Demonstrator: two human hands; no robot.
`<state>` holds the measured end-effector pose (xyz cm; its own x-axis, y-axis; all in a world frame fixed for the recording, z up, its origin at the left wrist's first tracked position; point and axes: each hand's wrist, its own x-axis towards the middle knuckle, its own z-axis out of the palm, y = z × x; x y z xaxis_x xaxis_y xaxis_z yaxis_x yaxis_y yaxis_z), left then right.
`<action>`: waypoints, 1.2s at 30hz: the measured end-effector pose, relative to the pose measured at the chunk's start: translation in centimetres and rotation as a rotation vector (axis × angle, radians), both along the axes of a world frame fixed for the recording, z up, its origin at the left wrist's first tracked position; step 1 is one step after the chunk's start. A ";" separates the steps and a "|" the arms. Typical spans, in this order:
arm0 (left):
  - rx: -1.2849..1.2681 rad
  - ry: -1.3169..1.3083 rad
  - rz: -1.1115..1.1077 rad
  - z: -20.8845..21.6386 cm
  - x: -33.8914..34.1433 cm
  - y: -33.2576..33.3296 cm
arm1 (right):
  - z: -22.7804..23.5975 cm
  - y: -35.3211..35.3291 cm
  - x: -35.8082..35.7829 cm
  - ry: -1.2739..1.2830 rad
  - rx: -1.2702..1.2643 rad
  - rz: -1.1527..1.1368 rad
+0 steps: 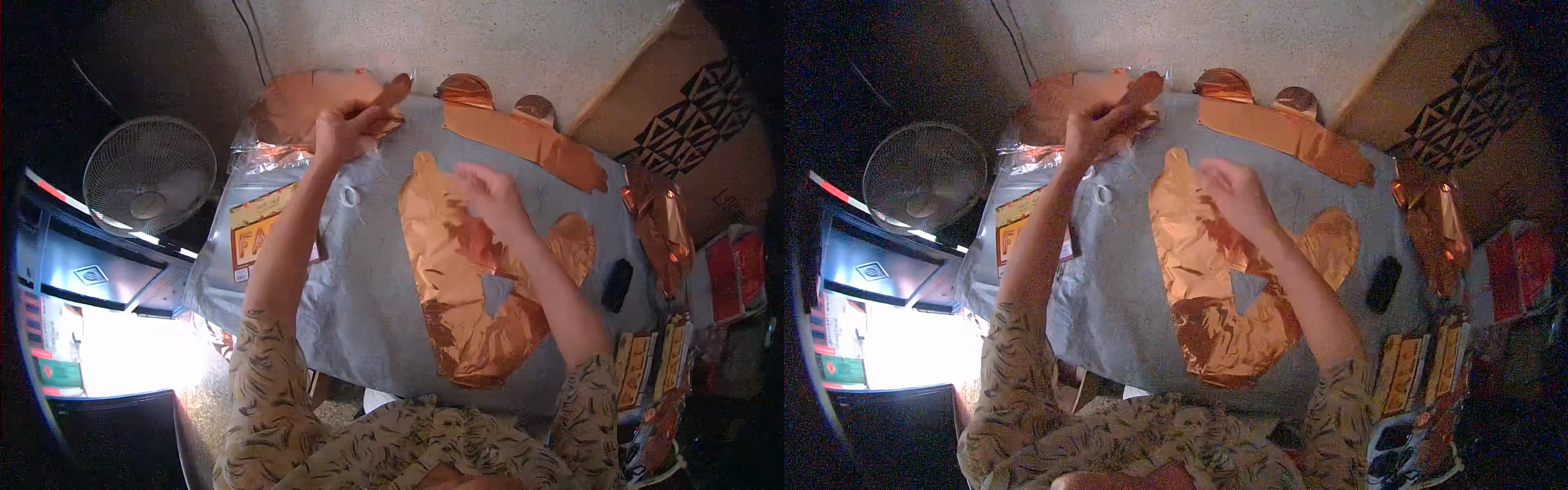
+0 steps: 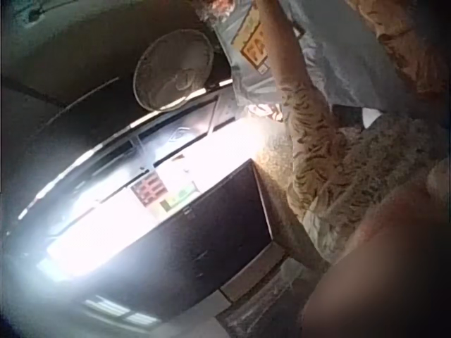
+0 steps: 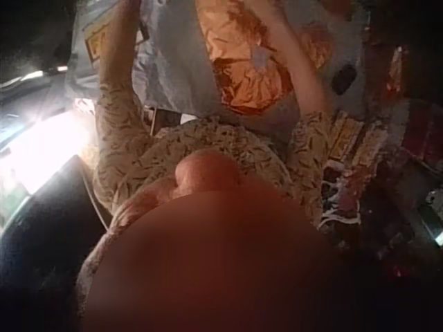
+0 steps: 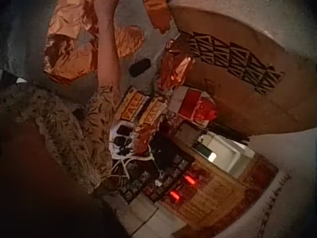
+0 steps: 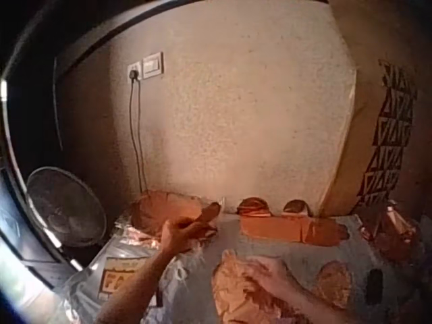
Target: Taking metallic fall-themed balloons out of packaging and flattening them on a table.
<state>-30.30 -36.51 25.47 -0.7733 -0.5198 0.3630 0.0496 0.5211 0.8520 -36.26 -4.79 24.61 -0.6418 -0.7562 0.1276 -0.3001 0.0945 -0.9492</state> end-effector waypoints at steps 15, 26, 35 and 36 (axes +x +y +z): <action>-0.975 0.338 -0.850 -2.4 11.0 19.2 | 0.4 11.7 1.9 -0.493 0.118 0.033; -0.330 0.152 -0.438 -6.0 16.8 21.0 | -3.0 20.4 16.9 -0.265 0.080 -0.470; -0.602 -0.010 -0.324 -6.2 19.6 22.5 | -5.2 20.2 20.4 -0.327 0.115 -0.511; -0.592 -0.052 -0.312 -6.1 20.2 22.7 | -5.4 20.2 20.9 -0.366 0.081 -0.500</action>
